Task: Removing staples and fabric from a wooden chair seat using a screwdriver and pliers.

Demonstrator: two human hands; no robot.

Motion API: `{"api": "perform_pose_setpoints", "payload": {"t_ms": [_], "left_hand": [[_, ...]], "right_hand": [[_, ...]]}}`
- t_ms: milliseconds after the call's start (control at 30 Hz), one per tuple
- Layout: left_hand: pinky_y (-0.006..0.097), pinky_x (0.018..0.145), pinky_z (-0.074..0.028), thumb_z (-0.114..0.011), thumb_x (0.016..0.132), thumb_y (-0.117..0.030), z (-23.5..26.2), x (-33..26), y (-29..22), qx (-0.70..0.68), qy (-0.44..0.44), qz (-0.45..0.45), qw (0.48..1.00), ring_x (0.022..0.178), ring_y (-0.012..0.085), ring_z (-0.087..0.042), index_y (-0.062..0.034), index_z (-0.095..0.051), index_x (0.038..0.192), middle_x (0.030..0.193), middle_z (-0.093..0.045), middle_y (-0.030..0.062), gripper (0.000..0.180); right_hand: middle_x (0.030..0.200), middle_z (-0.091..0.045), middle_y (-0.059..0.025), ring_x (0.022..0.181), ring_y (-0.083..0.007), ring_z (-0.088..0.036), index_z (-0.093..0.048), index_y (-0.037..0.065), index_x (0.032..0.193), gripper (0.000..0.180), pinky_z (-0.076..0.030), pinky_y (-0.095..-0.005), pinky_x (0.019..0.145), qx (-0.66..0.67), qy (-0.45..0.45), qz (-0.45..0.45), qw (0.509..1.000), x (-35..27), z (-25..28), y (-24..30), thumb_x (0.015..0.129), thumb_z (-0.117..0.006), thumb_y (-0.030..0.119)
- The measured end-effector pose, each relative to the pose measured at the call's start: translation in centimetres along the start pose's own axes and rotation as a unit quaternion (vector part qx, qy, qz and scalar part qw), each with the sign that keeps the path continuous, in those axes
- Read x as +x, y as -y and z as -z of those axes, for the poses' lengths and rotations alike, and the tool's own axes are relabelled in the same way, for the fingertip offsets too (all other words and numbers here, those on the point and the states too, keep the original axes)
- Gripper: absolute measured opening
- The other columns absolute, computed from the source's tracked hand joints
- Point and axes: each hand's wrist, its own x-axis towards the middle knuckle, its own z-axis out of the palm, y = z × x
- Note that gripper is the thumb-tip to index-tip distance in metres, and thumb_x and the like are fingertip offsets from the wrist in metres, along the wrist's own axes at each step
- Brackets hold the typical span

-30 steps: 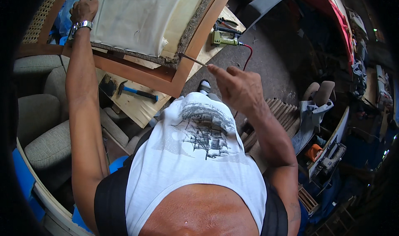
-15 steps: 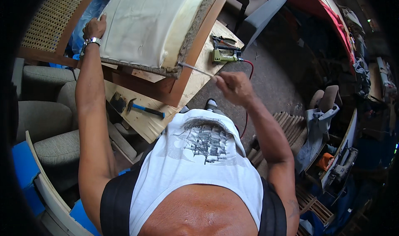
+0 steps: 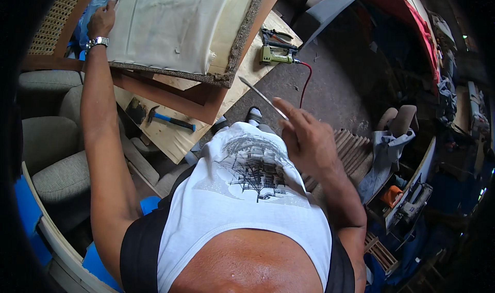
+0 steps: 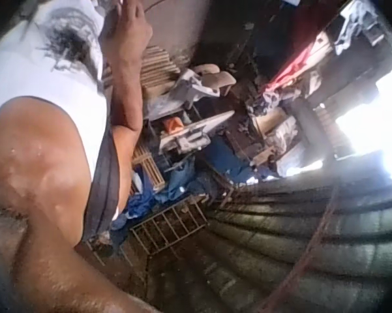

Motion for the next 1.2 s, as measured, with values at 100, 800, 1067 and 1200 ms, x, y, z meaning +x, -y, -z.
{"api": "perform_pose_setpoints", "payload": {"t_ms": [100,800,1067,1200], "left_hand": [[0.051,0.104,-0.047,-0.036,0.091,-0.084,-0.8,1.6,-0.3,-0.047,-0.014,-0.024,0.999,0.124,0.0458,-0.060,-0.0103,-0.067,0.133,0.131,-0.067,0.0249,0.090],[0.053,0.116,-0.037,-0.042,0.087,-0.078,-8.0,10.8,-9.7,-0.045,0.139,-0.066,0.987,0.140,0.0489,-0.047,0.0027,-0.054,0.145,0.148,-0.050,0.0322,0.101],[0.053,0.117,-0.035,-0.041,0.086,-0.082,-10.5,12.1,-8.6,-0.040,0.109,-0.069,0.991,0.141,0.0488,-0.045,0.0005,-0.052,0.147,0.149,-0.049,0.0321,0.104],[0.053,0.117,-0.035,-0.039,0.088,-0.082,-12.8,15.4,-5.2,-0.036,0.101,-0.080,0.991,0.141,0.0495,-0.045,0.0015,-0.052,0.146,0.149,-0.049,0.0330,0.103]], "right_hand": [[0.088,-0.066,-0.0142,0.066,-0.0302,-0.068,-0.058,0.011,0.142,0.046,-0.056,-0.0413,0.058,-0.003,-0.006,-0.001,1.000,-0.9,-1.7,1.6,0.096,-0.063,0.006],[0.081,-0.063,-0.0075,0.059,-0.0212,-0.063,-0.063,0.013,0.136,0.041,-0.054,-0.0369,0.052,-0.128,-0.007,-0.123,0.984,-0.1,-4.1,8.4,0.096,-0.067,0.011],[0.079,-0.064,-0.0074,0.062,-0.0206,-0.065,-0.064,0.013,0.135,0.041,-0.053,-0.0358,0.054,-0.158,0.057,-0.129,0.977,2.6,-2.1,9.7,0.095,-0.066,0.008],[0.080,-0.064,-0.0078,0.063,-0.0223,-0.066,-0.064,0.013,0.135,0.040,-0.054,-0.0380,0.054,-0.157,0.090,-0.116,0.977,3.6,-1.7,9.3,0.096,-0.065,0.007]]}}
